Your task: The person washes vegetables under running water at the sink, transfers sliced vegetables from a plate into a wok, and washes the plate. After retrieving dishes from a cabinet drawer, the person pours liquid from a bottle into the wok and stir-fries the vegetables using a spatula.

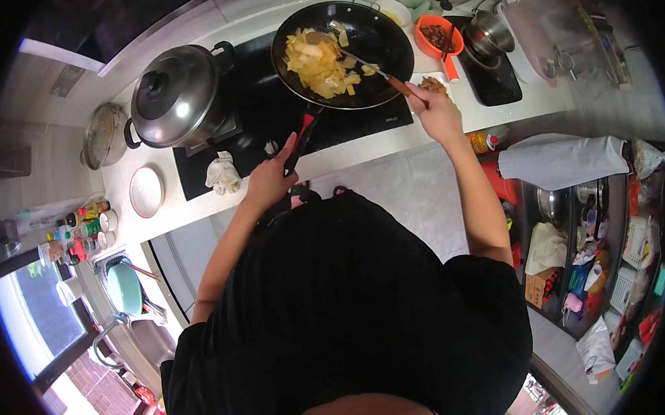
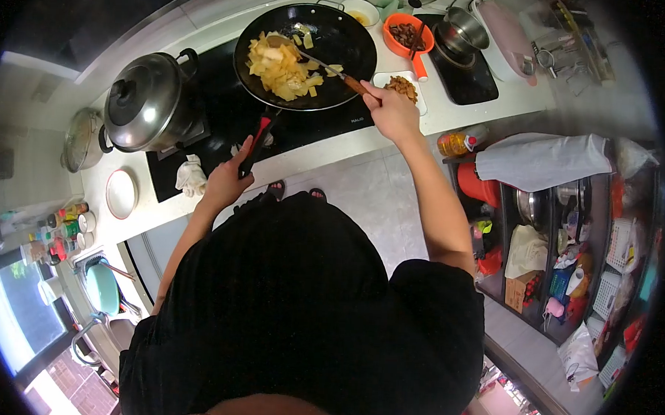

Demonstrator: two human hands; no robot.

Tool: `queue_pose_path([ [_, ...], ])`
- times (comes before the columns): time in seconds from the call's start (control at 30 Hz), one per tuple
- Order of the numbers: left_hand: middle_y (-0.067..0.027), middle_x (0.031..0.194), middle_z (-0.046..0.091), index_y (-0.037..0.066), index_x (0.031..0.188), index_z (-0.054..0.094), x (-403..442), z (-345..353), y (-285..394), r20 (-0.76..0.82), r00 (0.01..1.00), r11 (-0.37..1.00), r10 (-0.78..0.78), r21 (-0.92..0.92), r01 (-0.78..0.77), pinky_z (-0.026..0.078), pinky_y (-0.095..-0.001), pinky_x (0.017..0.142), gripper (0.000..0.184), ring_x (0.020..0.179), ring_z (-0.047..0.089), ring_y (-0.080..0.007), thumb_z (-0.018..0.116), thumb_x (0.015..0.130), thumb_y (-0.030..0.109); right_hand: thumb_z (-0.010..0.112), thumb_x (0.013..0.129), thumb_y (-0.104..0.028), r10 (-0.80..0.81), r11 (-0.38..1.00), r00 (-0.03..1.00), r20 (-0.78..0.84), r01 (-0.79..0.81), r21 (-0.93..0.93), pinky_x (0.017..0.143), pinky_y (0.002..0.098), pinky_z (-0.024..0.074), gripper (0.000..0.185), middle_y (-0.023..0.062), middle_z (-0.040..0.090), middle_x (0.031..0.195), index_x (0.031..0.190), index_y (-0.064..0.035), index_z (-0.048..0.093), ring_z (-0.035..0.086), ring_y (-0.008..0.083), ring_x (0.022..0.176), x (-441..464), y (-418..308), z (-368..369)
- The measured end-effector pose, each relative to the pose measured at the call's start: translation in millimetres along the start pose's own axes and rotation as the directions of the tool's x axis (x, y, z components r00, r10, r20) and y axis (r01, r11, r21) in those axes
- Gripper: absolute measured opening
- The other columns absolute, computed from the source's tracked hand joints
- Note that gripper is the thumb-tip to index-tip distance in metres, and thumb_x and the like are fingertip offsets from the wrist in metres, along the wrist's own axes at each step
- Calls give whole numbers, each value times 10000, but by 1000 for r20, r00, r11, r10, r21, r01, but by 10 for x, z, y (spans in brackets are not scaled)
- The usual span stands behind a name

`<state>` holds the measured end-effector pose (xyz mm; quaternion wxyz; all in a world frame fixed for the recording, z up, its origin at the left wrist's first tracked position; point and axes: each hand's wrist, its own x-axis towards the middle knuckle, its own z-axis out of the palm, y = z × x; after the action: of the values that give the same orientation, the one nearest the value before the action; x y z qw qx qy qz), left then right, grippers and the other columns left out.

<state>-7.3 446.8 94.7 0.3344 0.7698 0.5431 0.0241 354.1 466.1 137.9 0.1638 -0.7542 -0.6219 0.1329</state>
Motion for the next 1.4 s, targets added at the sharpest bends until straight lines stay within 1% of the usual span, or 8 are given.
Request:
queue_pose_path([
  [0.17, -214, 722, 624, 301, 1484, 240, 24, 28, -33, -55, 998, 999, 42, -20, -43, 486, -459, 653, 872, 690, 617, -390, 633, 723, 136, 535, 914, -375, 25, 997, 992, 125, -16, -71, 679, 428, 506, 301, 118, 675, 821, 1200, -348, 626, 650, 317, 770, -379, -167, -224],
  [0.5, -222, 750, 628, 296, 1483, 247, 24, 16, -27, -58, 997, 999, 48, -19, -49, 483, -460, 659, 875, 705, 618, -395, 643, 721, 124, 509, 914, -391, 182, 941, 970, -160, -219, -257, 737, 441, 522, 327, 123, 684, 927, 1226, -360, 604, 655, 315, 859, 309, 188, -143],
  [0.63, -225, 761, 625, 303, 1481, 252, 17, 35, -36, -80, 994, 997, 71, -25, -73, 481, -456, 663, 875, 712, 619, -394, 643, 719, 123, 498, 919, -394, 195, 960, 978, -67, -205, -192, 789, 435, 514, 346, 102, 678, 1027, 1259, -410, 560, 644, 308, 939, 666, 282, 103],
  [0.73, -223, 751, 620, 307, 1479, 253, 3, -7, -1, -63, 997, 997, 49, -49, -52, 479, -455, 672, 869, 721, 621, -390, 640, 721, 133, 499, 923, -391, 67, 985, 995, 80, -53, -166, 797, 422, 514, 341, 93, 678, 1039, 1258, -411, 559, 646, 302, 939, 655, 135, 280],
  [0.9, -220, 750, 621, 311, 1479, 254, 6, -8, -2, -44, 999, 999, 17, -47, -20, 479, -453, 683, 852, 731, 622, -385, 631, 732, 151, 586, 872, -318, -319, 865, 941, 114, 338, -371, 579, 387, 477, 367, 39, 675, 797, 1223, -424, 591, 639, 240, 702, 354, 85, -131],
  [1.1, -207, 765, 645, 323, 1482, 229, 3, -12, 35, -38, 999, 999, 0, -46, -2, 504, -470, 699, 879, 742, 633, -385, 631, 718, 156, 609, 842, -278, -383, 798, 923, -39, 310, -517, 507, 372, 450, 353, 46, 640, 707, 1180, -377, 641, 614, 251, 605, 171, 50, -861],
  [1.2, -198, 751, 649, 313, 1483, 230, 16, 38, -19, -50, 998, 998, 23, -59, -26, 505, -459, 678, 887, 719, 634, -380, 637, 714, 142, 550, 876, -226, -281, 800, 958, -54, 202, -565, 508, 382, 459, 417, 59, 627, 694, 1264, -376, 572, 616, 246, 597, 171, 224, -398],
  [1.4, -177, 680, 637, 323, 1477, 246, -13, 9, 61, -20, 998, 993, -53, -105, 50, 509, -456, 647, 853, 690, 641, -371, 642, 742, 151, 447, 940, -362, -91, 993, 967, 239, 106, -51, 771, 443, 499, 410, 140, 678, 1000, 1345, -313, 492, 647, 318, 924, 185, 546, 243],
])
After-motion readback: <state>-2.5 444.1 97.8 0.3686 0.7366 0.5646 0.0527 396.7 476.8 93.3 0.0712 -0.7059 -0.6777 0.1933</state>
